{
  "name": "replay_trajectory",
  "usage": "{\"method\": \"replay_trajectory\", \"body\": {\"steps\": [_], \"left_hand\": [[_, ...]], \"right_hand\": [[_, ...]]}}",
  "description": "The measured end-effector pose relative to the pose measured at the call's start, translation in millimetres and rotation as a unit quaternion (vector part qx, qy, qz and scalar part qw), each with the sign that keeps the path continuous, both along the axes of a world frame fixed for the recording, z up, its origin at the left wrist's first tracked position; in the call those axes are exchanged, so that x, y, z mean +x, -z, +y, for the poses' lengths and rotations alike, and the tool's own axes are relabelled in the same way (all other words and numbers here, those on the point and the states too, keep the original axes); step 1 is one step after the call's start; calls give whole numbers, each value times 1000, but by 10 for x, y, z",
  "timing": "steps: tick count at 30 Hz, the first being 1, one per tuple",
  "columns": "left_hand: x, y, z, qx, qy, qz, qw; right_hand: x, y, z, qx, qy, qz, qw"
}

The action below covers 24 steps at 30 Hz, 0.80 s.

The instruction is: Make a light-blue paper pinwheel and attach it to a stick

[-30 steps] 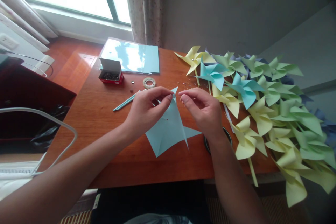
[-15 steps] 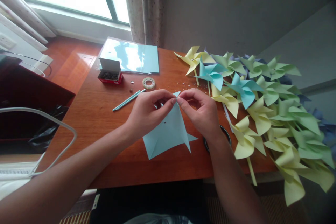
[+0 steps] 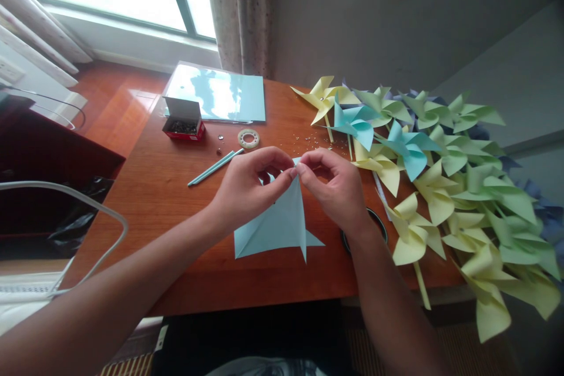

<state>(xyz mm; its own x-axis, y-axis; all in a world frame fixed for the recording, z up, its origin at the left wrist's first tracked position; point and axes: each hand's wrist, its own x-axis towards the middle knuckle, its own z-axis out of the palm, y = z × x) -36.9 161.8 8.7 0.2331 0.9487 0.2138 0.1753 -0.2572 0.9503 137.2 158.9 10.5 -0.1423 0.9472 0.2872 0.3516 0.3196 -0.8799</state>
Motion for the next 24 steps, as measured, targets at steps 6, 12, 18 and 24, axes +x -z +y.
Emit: {"method": "replay_trajectory", "body": {"steps": [6,12,18,24], "left_hand": [[0,-7,12,7,-1,5,1000],[2,-23,14,10,-6,9,1000],[-7,8,21,6,-10,9,1000],[1,19,12,3,-5,2,1000]], "right_hand": [[0,-9,5,-19,-3,-4,1000],[-4,16,-3,-27,-4,7,1000],[78,-51,24,-39,12,45,998],[504,-103,-331,-28,130,-115,984]]}}
